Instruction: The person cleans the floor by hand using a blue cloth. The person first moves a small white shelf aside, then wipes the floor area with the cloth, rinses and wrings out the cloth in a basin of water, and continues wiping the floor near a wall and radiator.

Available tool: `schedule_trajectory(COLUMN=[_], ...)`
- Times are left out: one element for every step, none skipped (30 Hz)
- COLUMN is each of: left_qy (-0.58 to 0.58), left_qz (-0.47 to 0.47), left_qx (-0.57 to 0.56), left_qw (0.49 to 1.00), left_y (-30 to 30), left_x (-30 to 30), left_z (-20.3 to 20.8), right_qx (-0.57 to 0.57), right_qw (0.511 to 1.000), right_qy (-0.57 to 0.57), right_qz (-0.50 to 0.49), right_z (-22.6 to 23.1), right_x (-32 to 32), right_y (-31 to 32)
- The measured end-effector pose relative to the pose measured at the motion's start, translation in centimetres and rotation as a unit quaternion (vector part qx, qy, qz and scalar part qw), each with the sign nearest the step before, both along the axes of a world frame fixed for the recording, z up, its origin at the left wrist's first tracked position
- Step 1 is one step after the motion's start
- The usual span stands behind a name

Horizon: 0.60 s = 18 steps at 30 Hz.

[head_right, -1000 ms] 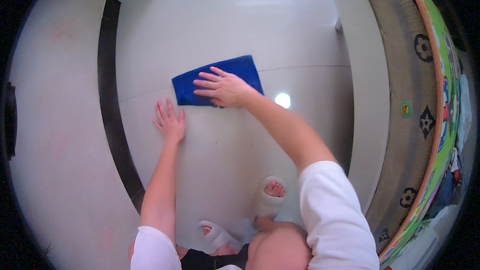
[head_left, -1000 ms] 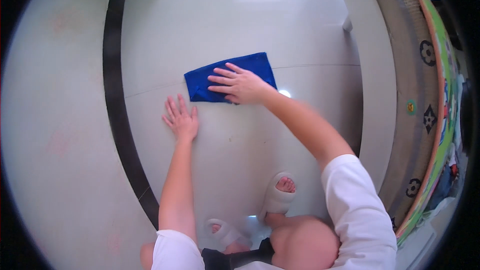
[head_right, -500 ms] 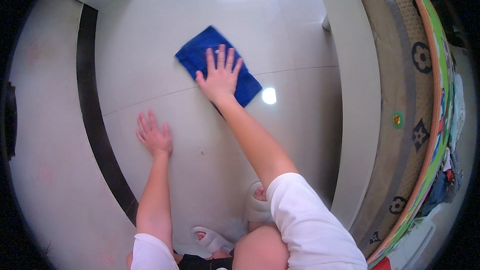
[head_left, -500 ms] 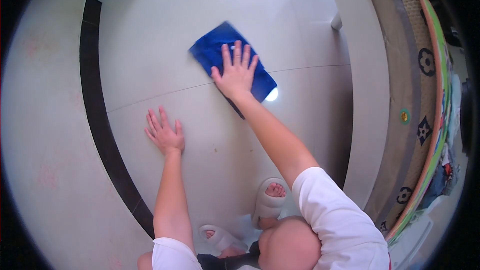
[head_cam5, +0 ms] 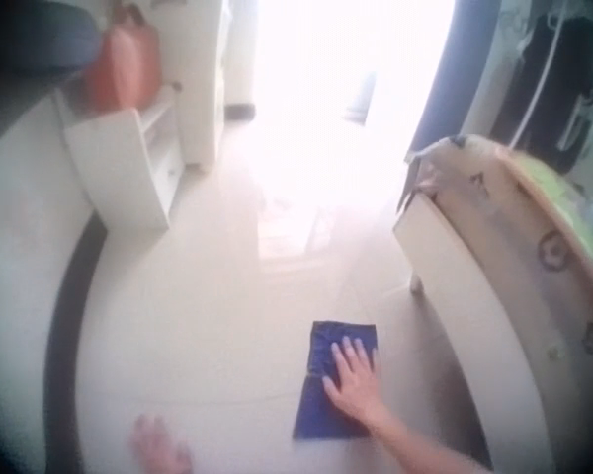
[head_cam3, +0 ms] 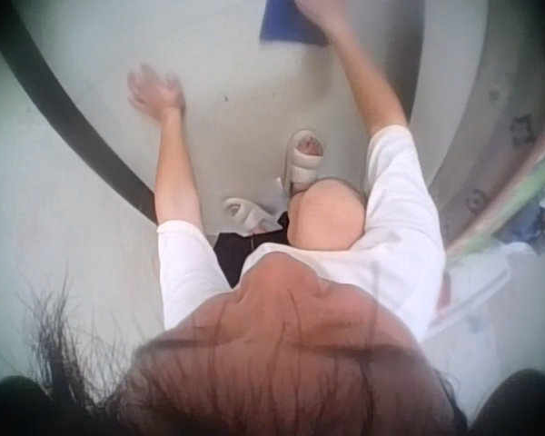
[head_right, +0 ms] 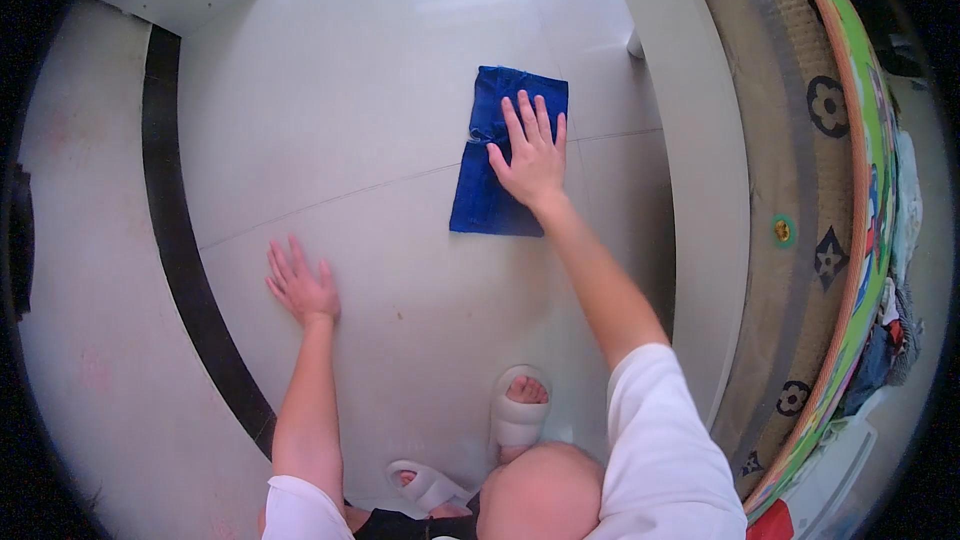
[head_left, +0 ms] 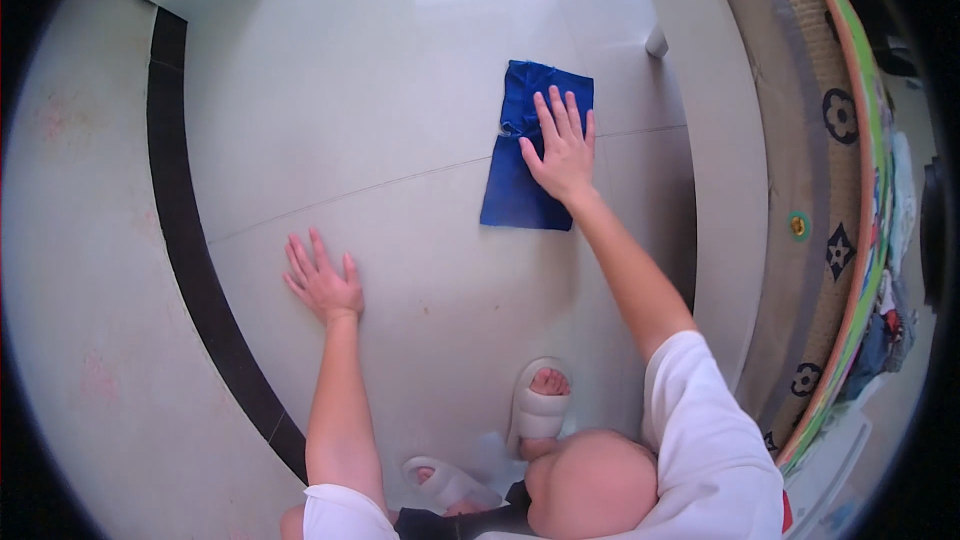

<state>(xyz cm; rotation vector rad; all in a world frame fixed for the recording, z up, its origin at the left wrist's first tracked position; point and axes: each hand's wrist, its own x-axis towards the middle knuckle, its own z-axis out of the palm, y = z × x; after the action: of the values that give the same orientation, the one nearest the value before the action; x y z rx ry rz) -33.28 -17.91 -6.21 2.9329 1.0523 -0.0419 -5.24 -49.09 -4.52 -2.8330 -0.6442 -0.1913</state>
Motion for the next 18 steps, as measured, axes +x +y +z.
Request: schedule_trajectory(left_qy=[0.001,-0.004,-0.009,-0.011,0.008,0.030,0.031,0.024,0.020,0.020,0.016,0.011,0.010,0.004,0.001,0.001,0.005,0.010], left_qz=[-0.002,-0.004,-0.006,-0.008,-0.004,-0.001,-0.004,-0.005,-0.006,-0.011,-0.010,-0.009,-0.013,-0.016,-0.015,-0.014,-0.013,-0.010], left_qx=[-0.002,-0.001,0.001,0.000,0.004,0.007,0.006,0.020,0.034,0.030,0.024,0.019,0.017,0.014,0.014,0.015,0.014,0.014], left_qw=[1.000,1.000,1.000,1.000,1.000,1.000,0.999,0.999,0.999,0.999,1.000,1.000,1.000,1.000,1.000,1.000,1.000,1.000], left_y=[-0.1,-0.3,-0.3,-0.3,-0.4,-0.5,0.0,0.2,0.3,0.2,0.0,0.0,-0.1,-0.3,0.1,0.3,0.5,0.6], left_x=[0.0,0.1,0.3,0.6,0.8,0.6,0.3,0.2,-0.1,-0.1,0.1,0.3,0.4,0.5,0.1,-0.1,-0.3,-0.8], left_z=[-0.1,-0.2,-0.3,-0.3,-0.3,-0.3,-0.3,-0.4,-0.5,-0.6,-0.5,-0.4,-0.4,-0.5,-0.4,-0.6,-0.9,-1.0], right_qx=[-0.035,-0.034,-0.031,-0.058,-0.034,-0.022,-0.013,0.017,0.049,0.065,0.075,0.077,0.071,0.071,0.076,0.084,0.094,0.081], right_qw=[0.999,0.999,0.999,0.997,0.998,0.998,0.999,0.998,0.994,0.986,0.978,0.971,0.966,0.963,0.958,0.962,0.967,0.977], right_qy=[0.008,0.010,0.011,0.025,0.027,0.030,0.041,0.050,0.060,0.074,0.087,0.081,0.076,0.077,0.080,0.072,0.079,0.055], right_qz=[0.028,0.007,-0.013,-0.039,-0.055,-0.049,-0.022,0.027,0.076,0.133,0.176,0.213,0.236,0.250,0.267,0.248,0.221,0.191], right_z=[-0.3,-1.0,-1.7,-1.9,-2.3,-2.3,-1.7,-1.4,-1.1,-1.1,-1.0,-0.8,-0.8,-0.8,-1.0,-1.2,-1.4,-1.2], right_x=[0.5,0.3,0.1,-0.1,-0.2,-0.8,-1.9,-2.7,-3.8,-4.8,-5.7,-6.5,-6.6,-5.9,-5.3,-4.7,-3.7,-2.7], right_y=[-0.5,-0.2,0.7,1.4,2.6,4.1,6.3,8.2,10.4,12.2,13.5,14.6,14.7,14.0,13.4,12.1,10.4,8.3])
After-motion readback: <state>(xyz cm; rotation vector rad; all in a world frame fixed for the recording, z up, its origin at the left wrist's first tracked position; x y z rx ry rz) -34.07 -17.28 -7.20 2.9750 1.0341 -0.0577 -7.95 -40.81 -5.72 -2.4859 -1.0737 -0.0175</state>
